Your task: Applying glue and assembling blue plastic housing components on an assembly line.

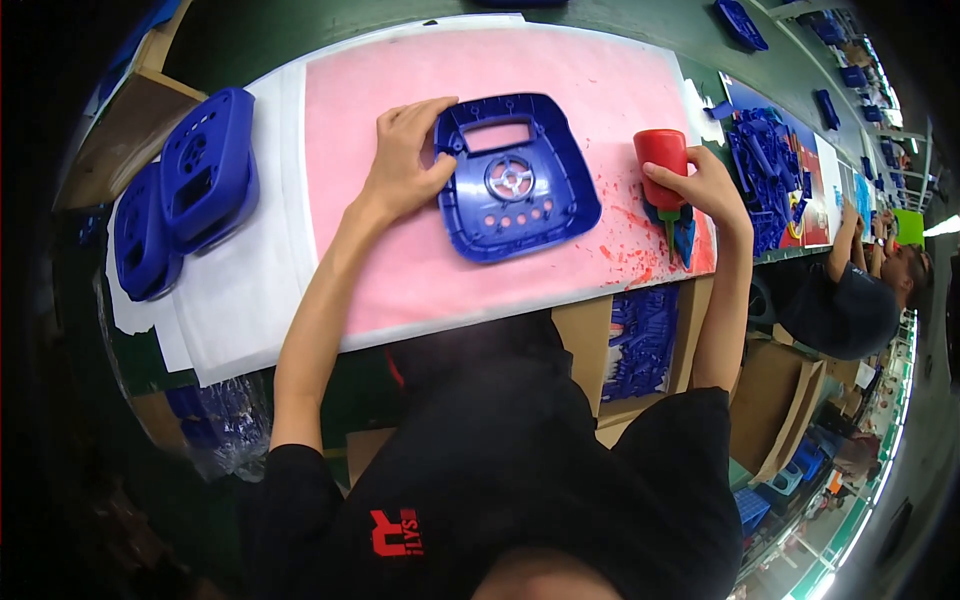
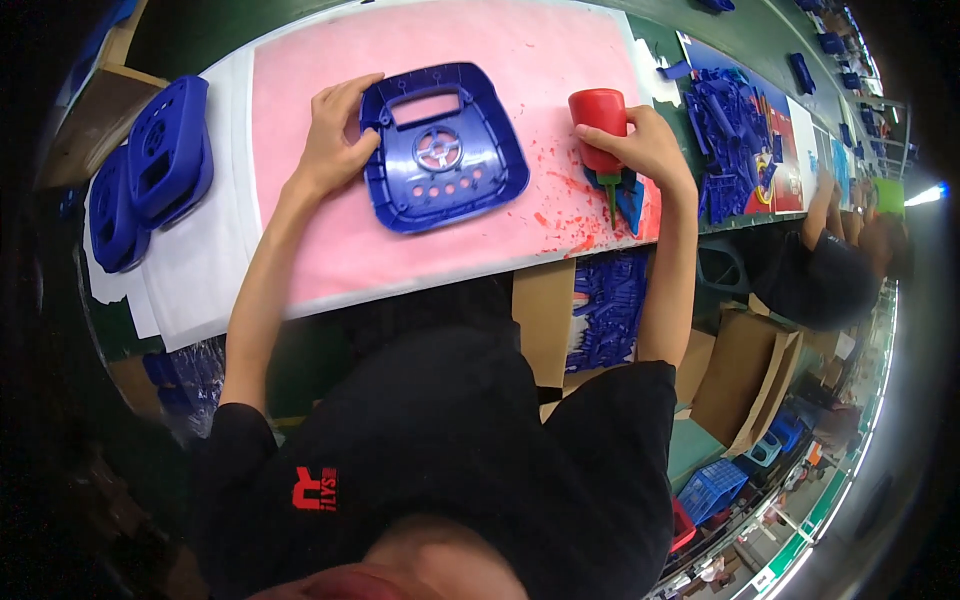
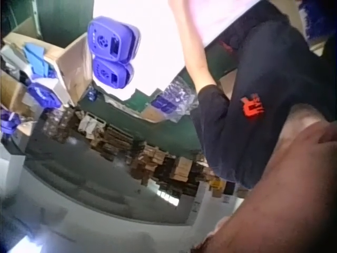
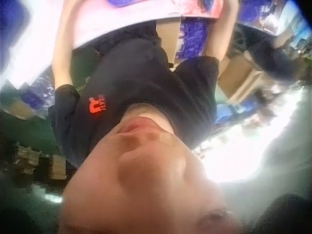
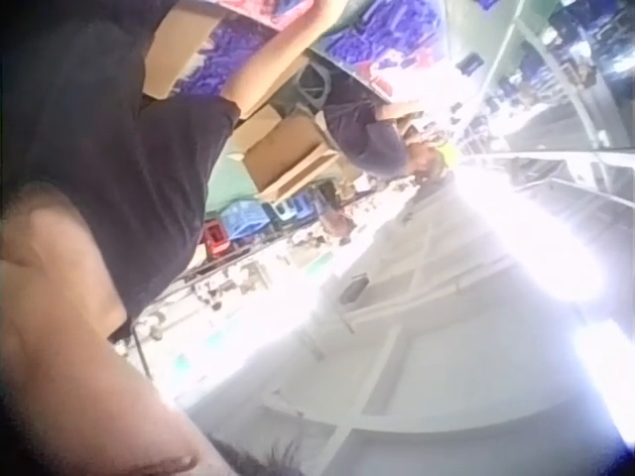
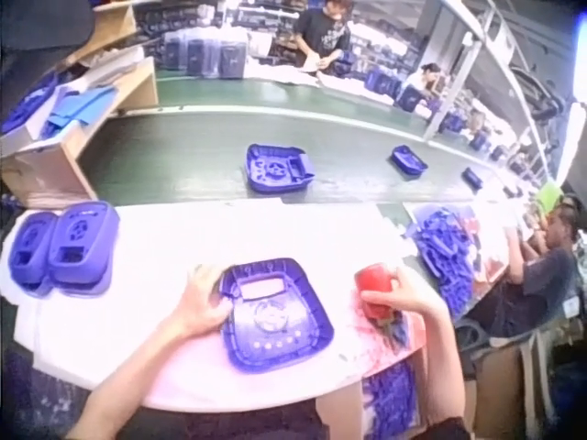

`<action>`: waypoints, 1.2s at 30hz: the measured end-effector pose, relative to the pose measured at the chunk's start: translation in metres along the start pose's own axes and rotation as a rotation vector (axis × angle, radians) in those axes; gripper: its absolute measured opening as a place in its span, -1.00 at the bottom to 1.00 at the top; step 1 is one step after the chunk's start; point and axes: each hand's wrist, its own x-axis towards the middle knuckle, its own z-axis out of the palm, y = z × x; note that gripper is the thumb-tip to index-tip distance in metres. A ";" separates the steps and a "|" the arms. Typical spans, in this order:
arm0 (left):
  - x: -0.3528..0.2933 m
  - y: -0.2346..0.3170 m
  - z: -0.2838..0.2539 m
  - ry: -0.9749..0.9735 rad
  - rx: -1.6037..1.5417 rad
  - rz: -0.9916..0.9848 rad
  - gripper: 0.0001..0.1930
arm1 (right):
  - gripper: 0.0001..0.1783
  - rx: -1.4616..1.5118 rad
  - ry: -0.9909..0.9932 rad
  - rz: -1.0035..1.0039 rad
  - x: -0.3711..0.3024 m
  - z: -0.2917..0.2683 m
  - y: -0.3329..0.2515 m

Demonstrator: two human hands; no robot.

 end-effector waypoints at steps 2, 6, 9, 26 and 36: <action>0.002 0.005 -0.003 -0.022 0.010 0.027 -0.43 | -0.37 0.335 -0.064 -0.007 0.002 -0.007 0.018; 0.006 0.014 0.000 -0.129 -0.038 0.143 -0.47 | -0.46 0.818 -0.013 0.010 -0.012 -0.041 0.033; 0.004 0.013 -0.002 -0.153 -0.012 0.148 -0.50 | -0.36 1.255 0.141 -0.024 -0.013 -0.055 0.030; 0.000 0.008 -0.009 -0.211 -0.076 0.119 -0.76 | -0.49 1.778 0.457 -0.287 -0.045 0.102 -0.103; 0.004 0.009 -0.004 -0.148 -0.100 0.198 -0.79 | -0.64 1.514 0.635 -0.163 -0.041 0.112 -0.107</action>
